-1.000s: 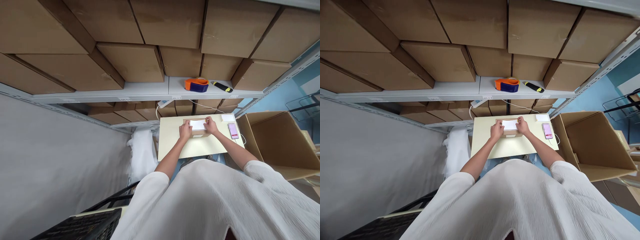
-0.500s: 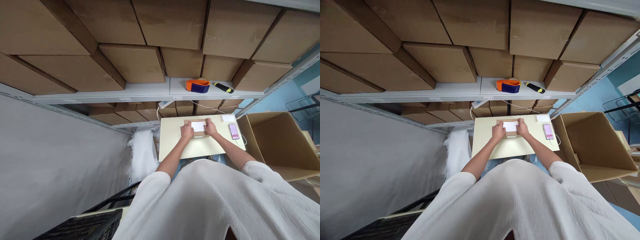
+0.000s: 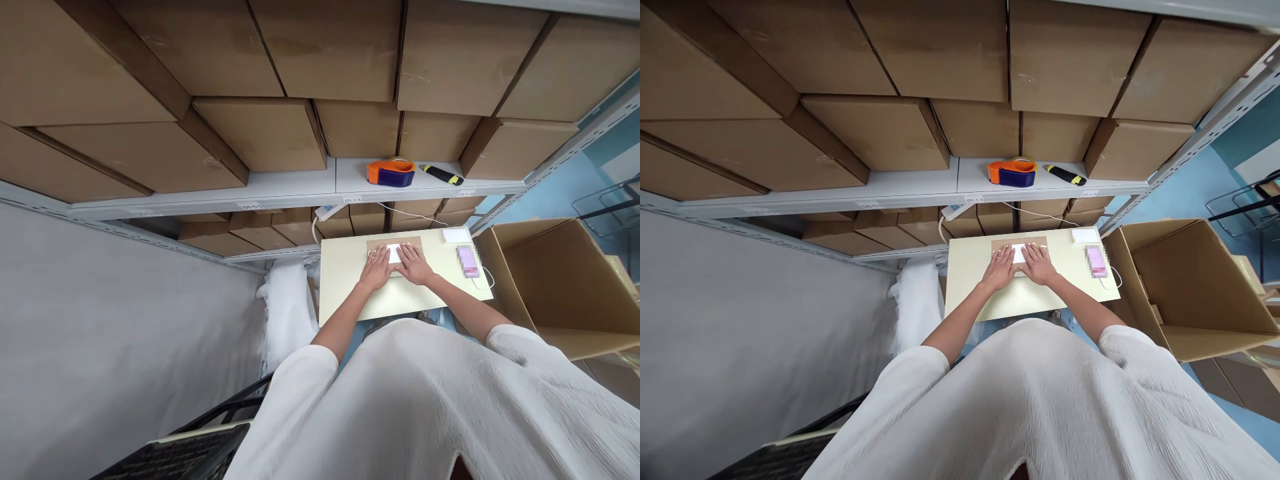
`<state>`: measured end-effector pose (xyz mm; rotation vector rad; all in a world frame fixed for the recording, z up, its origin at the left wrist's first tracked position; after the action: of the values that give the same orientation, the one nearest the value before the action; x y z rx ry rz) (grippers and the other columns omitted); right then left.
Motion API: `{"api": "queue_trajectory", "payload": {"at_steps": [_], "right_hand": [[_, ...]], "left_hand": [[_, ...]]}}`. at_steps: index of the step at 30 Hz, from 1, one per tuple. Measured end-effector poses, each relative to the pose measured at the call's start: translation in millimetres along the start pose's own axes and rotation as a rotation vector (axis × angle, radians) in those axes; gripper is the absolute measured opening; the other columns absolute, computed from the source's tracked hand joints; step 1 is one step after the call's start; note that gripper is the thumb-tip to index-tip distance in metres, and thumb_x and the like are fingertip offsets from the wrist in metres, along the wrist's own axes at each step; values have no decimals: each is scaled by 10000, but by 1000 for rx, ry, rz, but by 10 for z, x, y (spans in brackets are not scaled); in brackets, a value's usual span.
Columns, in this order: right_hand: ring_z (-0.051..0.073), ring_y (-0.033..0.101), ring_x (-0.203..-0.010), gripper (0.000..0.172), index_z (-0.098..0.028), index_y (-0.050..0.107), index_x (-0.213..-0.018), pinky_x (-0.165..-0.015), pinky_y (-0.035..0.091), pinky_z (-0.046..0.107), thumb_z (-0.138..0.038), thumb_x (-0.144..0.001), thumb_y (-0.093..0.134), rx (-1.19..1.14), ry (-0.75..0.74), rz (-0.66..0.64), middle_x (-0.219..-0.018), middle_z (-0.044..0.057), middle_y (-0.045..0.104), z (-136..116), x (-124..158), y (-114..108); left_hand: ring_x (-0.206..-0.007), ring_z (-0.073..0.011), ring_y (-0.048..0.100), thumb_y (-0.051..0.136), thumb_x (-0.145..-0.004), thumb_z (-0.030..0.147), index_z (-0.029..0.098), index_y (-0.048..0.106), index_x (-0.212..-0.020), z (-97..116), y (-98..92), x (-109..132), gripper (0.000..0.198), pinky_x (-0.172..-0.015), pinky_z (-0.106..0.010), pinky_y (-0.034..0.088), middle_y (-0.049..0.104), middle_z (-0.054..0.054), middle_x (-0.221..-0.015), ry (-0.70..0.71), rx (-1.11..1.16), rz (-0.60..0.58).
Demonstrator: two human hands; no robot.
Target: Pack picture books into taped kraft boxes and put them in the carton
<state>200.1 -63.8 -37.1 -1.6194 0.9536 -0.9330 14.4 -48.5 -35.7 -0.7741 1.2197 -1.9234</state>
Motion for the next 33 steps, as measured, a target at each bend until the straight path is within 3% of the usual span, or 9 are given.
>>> {"api": "queue_trajectory", "payload": {"at_steps": [5, 10, 16, 21, 25, 29, 33], "right_hand": [[373, 96, -1757, 943, -46, 164, -1811, -1403, 66, 621, -684, -1126, 274, 47, 60, -78, -1874, 235, 150, 58, 7, 129], [381, 64, -1761, 1041, -66, 121, -1822, -1403, 15, 632, -784, -1084, 274, 51, 60, -104, -1881, 236, 85, 65, 16, 127], [422, -10, -1756, 1117, -63, 21, -1824, -1374, -17, 693, -832, -1048, 258, 80, 225, -133, -1883, 246, -5, 122, 68, 84], [448, 48, -1744, 1123, -101, 8, -1829, -1355, 99, 699, -827, -1039, 342, 66, 377, -158, -1887, 238, -12, 182, 170, 16], [446, 246, -1684, 1096, -101, 52, -1824, -1306, 282, 613, -767, -1048, 446, 16, 404, -119, -1878, 273, 52, 183, 243, -77], [445, 274, -1658, 974, -160, 166, -1820, -1270, 329, 602, -685, -1065, 488, 19, 386, -104, -1891, 228, 60, 138, 292, -153], [450, 355, -1609, 878, -166, 263, -1795, -1235, 391, 574, -592, -1069, 508, -39, 394, -124, -1893, 214, 79, 142, 361, -125]], "left_hand": [[-1774, -311, 80, 352, -1123, 556, 53, 191, -1801, -72, 72, -29, 860, -1448, -515, 56, 122, -191, -1892, -37, -10, -68], [-1774, -334, 22, 494, -1055, 627, 85, 111, -1820, -82, 100, -34, 1013, -1445, -539, 27, 87, -181, -1898, -52, -10, -101], [-1769, -344, -51, 580, -1011, 556, 40, 51, -1810, -55, 154, -48, 1088, -1440, -527, -7, 13, -220, -1892, -137, -24, -91], [-1760, -383, -89, 639, -977, 568, 25, 9, -1802, -39, 83, -65, 1171, -1434, -546, 4, -16, -252, -1885, -241, 15, -105], [-1751, -407, -143, 784, -873, 597, 142, 99, -1821, -43, -78, -197, 1255, -1411, -598, -60, -114, -206, -1889, -158, -16, -181], [-1734, -454, -177, 906, -724, 655, 192, 58, -1825, -96, -149, -410, 1465, -1384, -654, -78, -160, -224, -1877, -109, -46, -286], [-1730, -518, -110, 956, -647, 605, 244, 57, -1821, -154, -113, -554, 1522, -1347, -760, -6, -76, -257, -1883, -126, -78, -326]]}}
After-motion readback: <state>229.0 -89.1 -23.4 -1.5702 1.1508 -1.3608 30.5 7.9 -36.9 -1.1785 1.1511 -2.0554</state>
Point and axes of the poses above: each hand's wrist, its own x-axis away from the middle knuckle, its own y-axis out of the palm, z = x × y, the point moved 4 cm from there along -x, towards the middle knuckle
